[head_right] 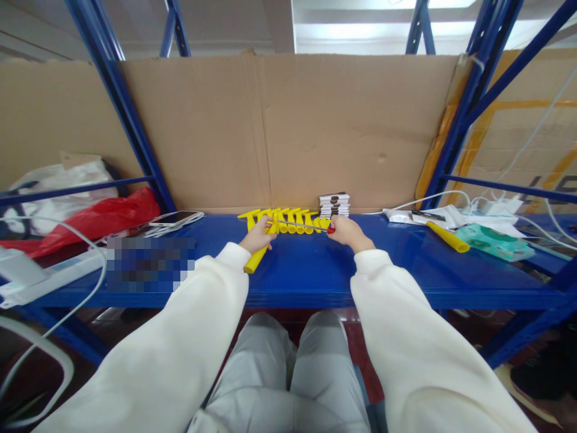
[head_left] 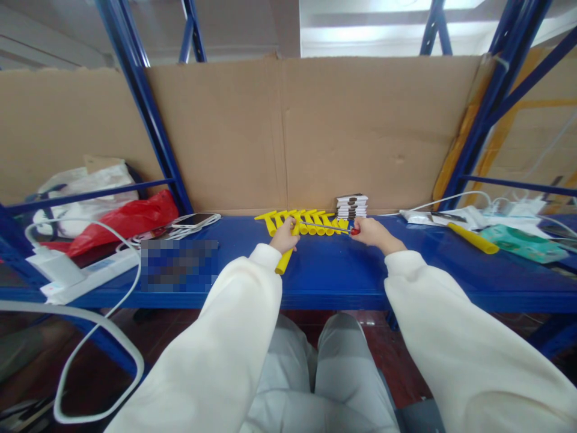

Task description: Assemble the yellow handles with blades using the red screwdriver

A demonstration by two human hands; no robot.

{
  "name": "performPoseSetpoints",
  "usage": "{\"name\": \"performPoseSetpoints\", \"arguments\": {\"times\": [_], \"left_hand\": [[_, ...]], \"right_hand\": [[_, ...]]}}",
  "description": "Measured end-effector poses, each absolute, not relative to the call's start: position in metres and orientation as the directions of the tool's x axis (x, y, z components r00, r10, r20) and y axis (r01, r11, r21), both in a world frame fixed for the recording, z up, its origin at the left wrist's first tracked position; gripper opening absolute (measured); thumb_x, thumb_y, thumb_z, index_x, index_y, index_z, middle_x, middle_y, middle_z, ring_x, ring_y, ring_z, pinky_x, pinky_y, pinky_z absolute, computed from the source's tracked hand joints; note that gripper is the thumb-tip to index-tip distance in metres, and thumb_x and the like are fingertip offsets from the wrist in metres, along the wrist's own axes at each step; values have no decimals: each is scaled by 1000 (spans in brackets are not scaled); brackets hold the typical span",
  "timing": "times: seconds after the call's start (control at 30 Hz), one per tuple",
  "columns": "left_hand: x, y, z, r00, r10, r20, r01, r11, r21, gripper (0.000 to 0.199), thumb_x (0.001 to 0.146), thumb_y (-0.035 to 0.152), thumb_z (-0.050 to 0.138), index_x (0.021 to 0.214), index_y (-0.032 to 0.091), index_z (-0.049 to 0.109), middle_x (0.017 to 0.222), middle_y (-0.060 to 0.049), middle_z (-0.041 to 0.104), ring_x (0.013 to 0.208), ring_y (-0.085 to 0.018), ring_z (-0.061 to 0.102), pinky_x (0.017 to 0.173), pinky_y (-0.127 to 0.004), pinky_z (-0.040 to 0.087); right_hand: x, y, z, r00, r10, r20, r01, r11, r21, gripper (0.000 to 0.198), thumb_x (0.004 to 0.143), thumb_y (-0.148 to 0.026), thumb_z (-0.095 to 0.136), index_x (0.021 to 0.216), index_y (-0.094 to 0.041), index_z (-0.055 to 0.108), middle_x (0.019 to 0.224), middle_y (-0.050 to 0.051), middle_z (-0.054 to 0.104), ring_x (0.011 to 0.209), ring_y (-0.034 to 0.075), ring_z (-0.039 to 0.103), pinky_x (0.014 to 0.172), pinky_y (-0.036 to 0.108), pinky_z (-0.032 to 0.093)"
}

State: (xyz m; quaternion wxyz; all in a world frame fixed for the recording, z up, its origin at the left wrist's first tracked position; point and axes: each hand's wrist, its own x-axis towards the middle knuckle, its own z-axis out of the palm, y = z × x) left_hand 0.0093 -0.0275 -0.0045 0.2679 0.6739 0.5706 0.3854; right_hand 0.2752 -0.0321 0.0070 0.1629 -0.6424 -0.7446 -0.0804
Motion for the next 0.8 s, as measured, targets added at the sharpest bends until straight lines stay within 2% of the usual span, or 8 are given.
{"name": "performPoseSetpoints", "arguments": {"times": [0.23,0.4,0.53,0.63,0.8], "left_hand": [[9,-27,-5,66,978,200,566,-202,799,51,83,0,60,128,22,52,143,-16,57,53,-7,66,48,-22,56],[9,-27,-4,67,980,189,566,-193,802,51,83,0,59,129,22,52,142,-15,58,57,-8,67,47,-20,55],[10,-28,-4,72,977,198,567,-204,798,49,84,-1,57,128,20,52,143,-17,57,54,-7,65,46,-20,54],[9,-27,-5,75,975,208,569,-213,794,48,83,-1,58,126,20,52,140,-17,59,52,-7,64,46,-21,55],[9,-26,-5,85,976,201,576,-213,789,47,84,0,56,127,20,51,142,-18,58,50,-7,63,45,-21,54]], "right_hand": [[279,-28,7,-115,951,287,978,159,-134,9,77,-25,64,84,-22,68,85,4,76,76,20,66,63,26,41],[278,-28,5,-155,941,299,969,204,-138,6,73,-19,66,78,-21,65,80,3,73,71,17,63,61,24,40],[274,-30,5,-103,944,314,980,150,-130,13,74,-18,66,87,-19,66,81,5,73,70,17,62,61,24,39],[272,-32,8,-84,955,284,984,125,-128,17,75,-20,66,92,-19,68,89,7,75,77,20,65,65,26,41],[272,-34,11,-57,968,245,990,86,-109,7,78,-24,62,82,-21,68,89,6,76,83,23,67,69,28,41]]}}
